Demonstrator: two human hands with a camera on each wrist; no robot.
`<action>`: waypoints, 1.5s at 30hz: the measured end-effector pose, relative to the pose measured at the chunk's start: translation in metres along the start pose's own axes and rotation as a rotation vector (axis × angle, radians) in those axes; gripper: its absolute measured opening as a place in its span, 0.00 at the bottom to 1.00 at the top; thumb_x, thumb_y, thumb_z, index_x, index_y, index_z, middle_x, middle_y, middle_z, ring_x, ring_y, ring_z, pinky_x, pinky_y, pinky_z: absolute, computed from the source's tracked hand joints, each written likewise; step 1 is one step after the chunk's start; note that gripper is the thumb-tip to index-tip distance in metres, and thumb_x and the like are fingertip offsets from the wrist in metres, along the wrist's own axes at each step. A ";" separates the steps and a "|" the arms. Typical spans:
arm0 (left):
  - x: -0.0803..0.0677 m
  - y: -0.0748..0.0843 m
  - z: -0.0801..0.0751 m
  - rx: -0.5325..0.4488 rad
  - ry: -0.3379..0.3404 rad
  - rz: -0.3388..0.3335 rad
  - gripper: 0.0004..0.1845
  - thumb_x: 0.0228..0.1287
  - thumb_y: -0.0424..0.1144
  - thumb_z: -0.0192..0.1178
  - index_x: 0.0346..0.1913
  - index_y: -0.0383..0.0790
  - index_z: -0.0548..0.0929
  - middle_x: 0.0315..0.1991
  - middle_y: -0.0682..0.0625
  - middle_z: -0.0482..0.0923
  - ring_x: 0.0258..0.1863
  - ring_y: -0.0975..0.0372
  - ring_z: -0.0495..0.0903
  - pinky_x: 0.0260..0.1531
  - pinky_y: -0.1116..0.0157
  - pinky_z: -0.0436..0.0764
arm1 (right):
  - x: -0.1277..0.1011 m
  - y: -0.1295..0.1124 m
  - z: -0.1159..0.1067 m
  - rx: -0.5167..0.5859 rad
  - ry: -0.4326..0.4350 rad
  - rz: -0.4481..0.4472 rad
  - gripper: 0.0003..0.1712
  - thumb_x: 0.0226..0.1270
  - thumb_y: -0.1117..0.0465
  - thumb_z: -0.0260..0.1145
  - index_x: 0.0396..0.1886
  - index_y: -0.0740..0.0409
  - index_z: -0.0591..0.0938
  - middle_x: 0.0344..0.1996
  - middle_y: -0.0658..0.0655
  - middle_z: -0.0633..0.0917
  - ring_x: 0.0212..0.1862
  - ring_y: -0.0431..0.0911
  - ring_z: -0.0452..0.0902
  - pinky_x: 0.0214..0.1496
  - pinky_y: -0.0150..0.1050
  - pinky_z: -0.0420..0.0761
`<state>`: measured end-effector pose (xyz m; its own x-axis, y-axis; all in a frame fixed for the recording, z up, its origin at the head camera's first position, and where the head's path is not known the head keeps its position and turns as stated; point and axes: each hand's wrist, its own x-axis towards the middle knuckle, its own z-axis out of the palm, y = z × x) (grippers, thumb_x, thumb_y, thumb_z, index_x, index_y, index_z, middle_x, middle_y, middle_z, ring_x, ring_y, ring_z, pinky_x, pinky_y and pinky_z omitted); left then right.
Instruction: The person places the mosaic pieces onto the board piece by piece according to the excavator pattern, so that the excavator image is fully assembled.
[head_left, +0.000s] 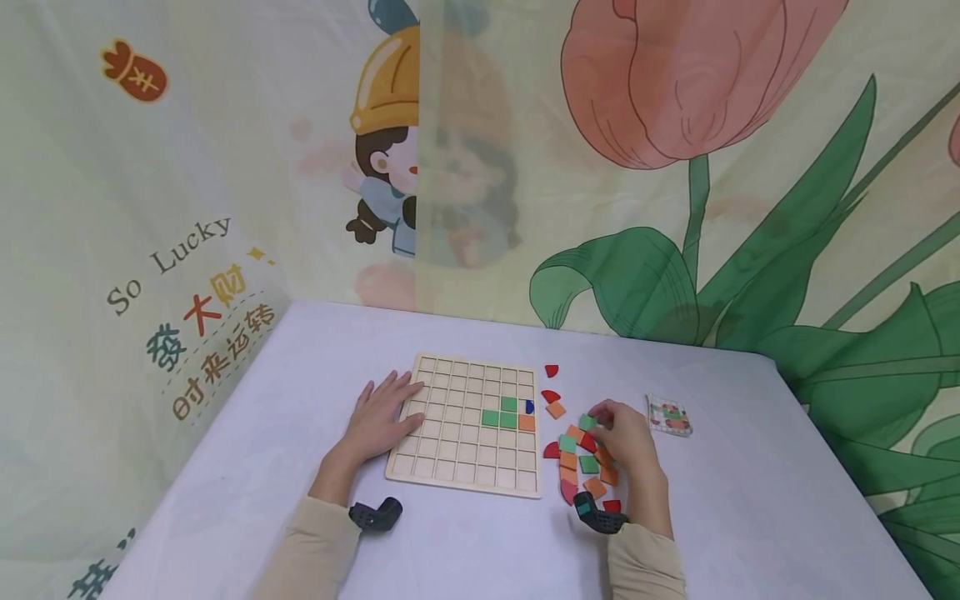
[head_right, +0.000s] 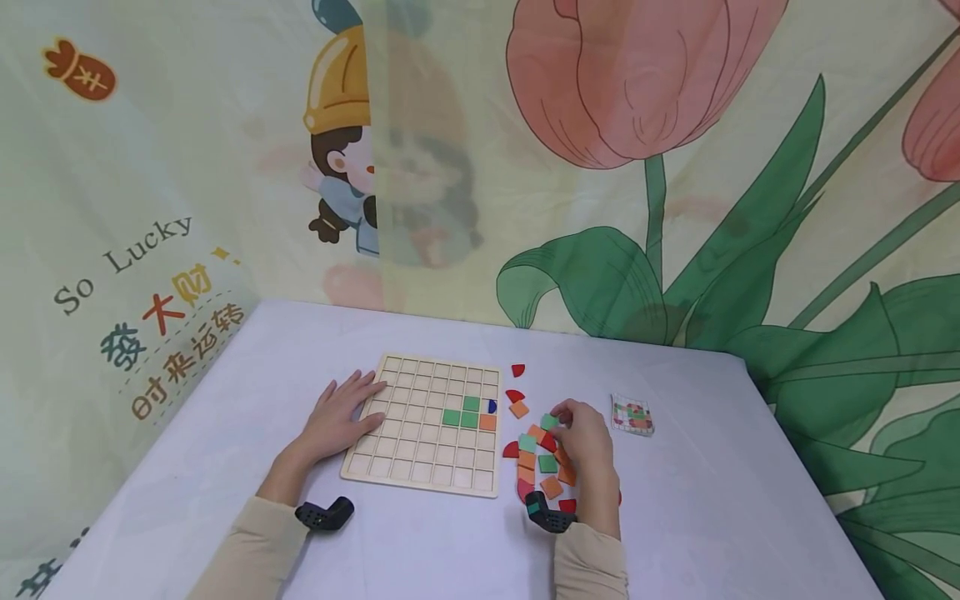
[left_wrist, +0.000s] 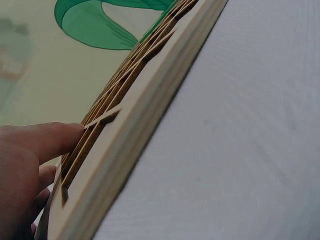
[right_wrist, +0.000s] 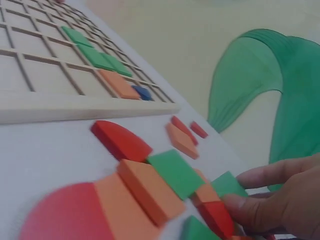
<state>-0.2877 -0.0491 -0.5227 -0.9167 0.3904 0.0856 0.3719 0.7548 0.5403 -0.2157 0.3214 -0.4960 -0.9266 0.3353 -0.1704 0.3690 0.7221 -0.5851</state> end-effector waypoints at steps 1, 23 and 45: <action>0.000 0.000 0.000 -0.001 0.000 0.000 0.31 0.63 0.52 0.57 0.67 0.43 0.70 0.73 0.42 0.58 0.75 0.47 0.49 0.72 0.43 0.41 | 0.001 -0.002 0.002 0.002 0.009 -0.005 0.15 0.60 0.65 0.68 0.47 0.56 0.80 0.45 0.60 0.82 0.47 0.51 0.75 0.53 0.46 0.82; 0.000 0.000 0.000 -0.004 -0.003 -0.009 0.31 0.63 0.51 0.57 0.67 0.43 0.69 0.73 0.42 0.58 0.75 0.47 0.49 0.72 0.42 0.40 | -0.018 -0.095 0.073 0.140 0.175 -0.392 0.05 0.59 0.61 0.70 0.36 0.51 0.86 0.32 0.48 0.86 0.35 0.39 0.80 0.40 0.35 0.83; 0.001 -0.001 0.000 0.010 0.000 0.007 0.31 0.63 0.51 0.57 0.67 0.43 0.69 0.72 0.42 0.58 0.74 0.47 0.50 0.72 0.43 0.41 | -0.027 -0.112 0.108 -0.037 0.167 -0.499 0.05 0.58 0.63 0.70 0.34 0.50 0.87 0.33 0.47 0.86 0.38 0.39 0.81 0.42 0.31 0.84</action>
<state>-0.2888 -0.0502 -0.5231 -0.9139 0.3958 0.0898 0.3801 0.7572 0.5311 -0.2394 0.1664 -0.5114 -0.9670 0.0350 0.2525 -0.1091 0.8384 -0.5340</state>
